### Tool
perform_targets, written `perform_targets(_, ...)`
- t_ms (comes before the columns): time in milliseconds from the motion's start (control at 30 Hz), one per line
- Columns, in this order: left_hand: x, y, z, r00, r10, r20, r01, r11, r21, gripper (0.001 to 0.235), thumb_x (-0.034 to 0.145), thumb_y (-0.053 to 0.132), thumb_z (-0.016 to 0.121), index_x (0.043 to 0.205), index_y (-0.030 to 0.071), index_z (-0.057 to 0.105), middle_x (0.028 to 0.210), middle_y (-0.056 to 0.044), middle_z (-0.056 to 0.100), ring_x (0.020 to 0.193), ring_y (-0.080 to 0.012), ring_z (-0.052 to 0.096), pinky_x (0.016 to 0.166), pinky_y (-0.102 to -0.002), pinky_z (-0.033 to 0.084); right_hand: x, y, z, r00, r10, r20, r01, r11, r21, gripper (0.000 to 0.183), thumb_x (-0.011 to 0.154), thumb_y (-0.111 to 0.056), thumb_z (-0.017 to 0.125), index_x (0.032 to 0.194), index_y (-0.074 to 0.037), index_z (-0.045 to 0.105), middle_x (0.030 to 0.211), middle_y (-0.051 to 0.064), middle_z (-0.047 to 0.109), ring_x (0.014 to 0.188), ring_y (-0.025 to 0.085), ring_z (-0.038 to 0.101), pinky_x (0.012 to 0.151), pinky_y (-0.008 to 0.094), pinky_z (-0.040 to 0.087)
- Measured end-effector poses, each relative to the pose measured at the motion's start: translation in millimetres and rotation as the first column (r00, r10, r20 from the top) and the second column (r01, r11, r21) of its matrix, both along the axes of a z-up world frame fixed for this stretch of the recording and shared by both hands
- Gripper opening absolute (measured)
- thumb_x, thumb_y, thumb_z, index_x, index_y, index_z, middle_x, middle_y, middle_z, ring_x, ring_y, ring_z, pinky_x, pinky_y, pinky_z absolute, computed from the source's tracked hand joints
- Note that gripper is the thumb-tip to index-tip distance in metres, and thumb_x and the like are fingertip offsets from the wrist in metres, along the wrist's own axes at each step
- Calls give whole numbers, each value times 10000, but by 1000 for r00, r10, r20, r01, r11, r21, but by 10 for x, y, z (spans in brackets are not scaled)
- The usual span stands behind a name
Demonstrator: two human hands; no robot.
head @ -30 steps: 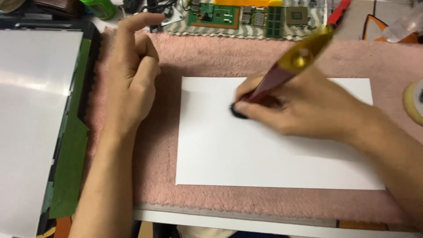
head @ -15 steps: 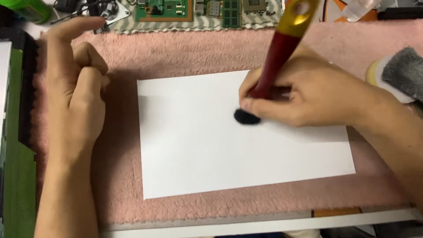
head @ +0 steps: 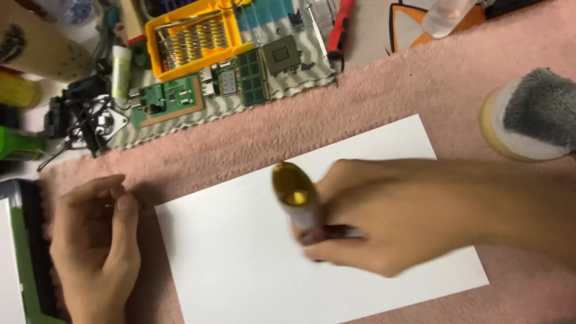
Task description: The person cleans a white sheet of paper on a cluttered desk using a brush and a sponge. They first brush the surface, then rub it with a green sponge, and finally use a grey scouring pad to wipe the paper.
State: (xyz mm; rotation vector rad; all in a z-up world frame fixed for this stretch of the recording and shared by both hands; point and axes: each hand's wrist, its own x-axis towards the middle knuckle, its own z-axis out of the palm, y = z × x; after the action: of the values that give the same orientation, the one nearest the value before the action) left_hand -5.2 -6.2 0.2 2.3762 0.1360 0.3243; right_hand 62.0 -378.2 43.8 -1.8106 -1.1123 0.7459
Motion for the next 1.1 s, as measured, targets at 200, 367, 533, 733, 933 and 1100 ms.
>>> perform_targets(200, -28, -59, 7, 1000, 6, -25, -5, 998, 58, 215, 1255, -32, 735, 1468, -33, 702, 1218, -135, 765, 989, -151, 698, 827, -251, 504, 42, -24, -24, 986, -169, 10, 169, 985, -43, 165, 1099, -314, 669, 1030, -213, 781, 1000, -82, 902, 834, 110, 868, 894, 298, 641)
perform_targets(367, -94, -42, -64, 999, -32, 2, 32, 999, 8, 201, 1326, -93, 688, 1523, -69, 657, 1189, -158, 739, 1024, -177, 731, 869, -240, 482, 41, -402, 27, 982, -156, 102, 178, 951, -254, 237, 1104, -420, 633, 1002, -321, 823, 887, -116, 889, 810, 150, 811, 839, 346, 620)
perform_targets(533, -87, -127, 11, 996, -84, -6, 83, 992, -90, 228, 1346, -129, 629, 1571, -122, 590, 1216, -199, 671, 1042, -258, 772, 993, -279, 528, -59, -342, 8, 984, -118, 134, 153, 946, -287, 356, 1137, -429, 581, 1333, -252, 818, 1293, -65, 902, 1042, 180, 886, 975, 392, 637)
perform_targets(733, -24, -191, 191, 983, -183, 27, 181, 982, 59, 289, 1134, -62, 748, 1420, -37, 719, 1223, -121, 740, 1066, -204, 719, 1048, -337, 547, -85, -240, 399, 869, -447, 215, 383, 330, -863, 266, 1048, -611, 619, 1103, -495, 852, 1094, -398, 924, 966, -50, 813, 991, 167, 565)
perform_targets(933, 20, -166, 175, 957, -254, 138, 246, 967, 73, 280, 1086, -34, 752, 1363, 1, 768, 1175, -110, 760, 1029, -214, 748, 976, -339, 616, -268, -427, 389, 934, -329, 136, 306, 547, -779, 346, 1060, -590, 613, 1209, -471, 902, 1256, -328, 917, 1029, -39, 879, 884, 225, 685)
perform_targets(1100, 76, -77, 69, 964, -244, 103, 240, 969, 50, 339, 1049, 57, 738, 1379, 93, 806, 1088, -82, 779, 910, -200, 766, 815, -336, 607, -345, -397, 272, 909, -360, 208, 416, 803, -426, 335, 1101, -468, 608, 1196, -243, 838, 1186, -58, 905, 1054, 150, 857, 944, 336, 632)
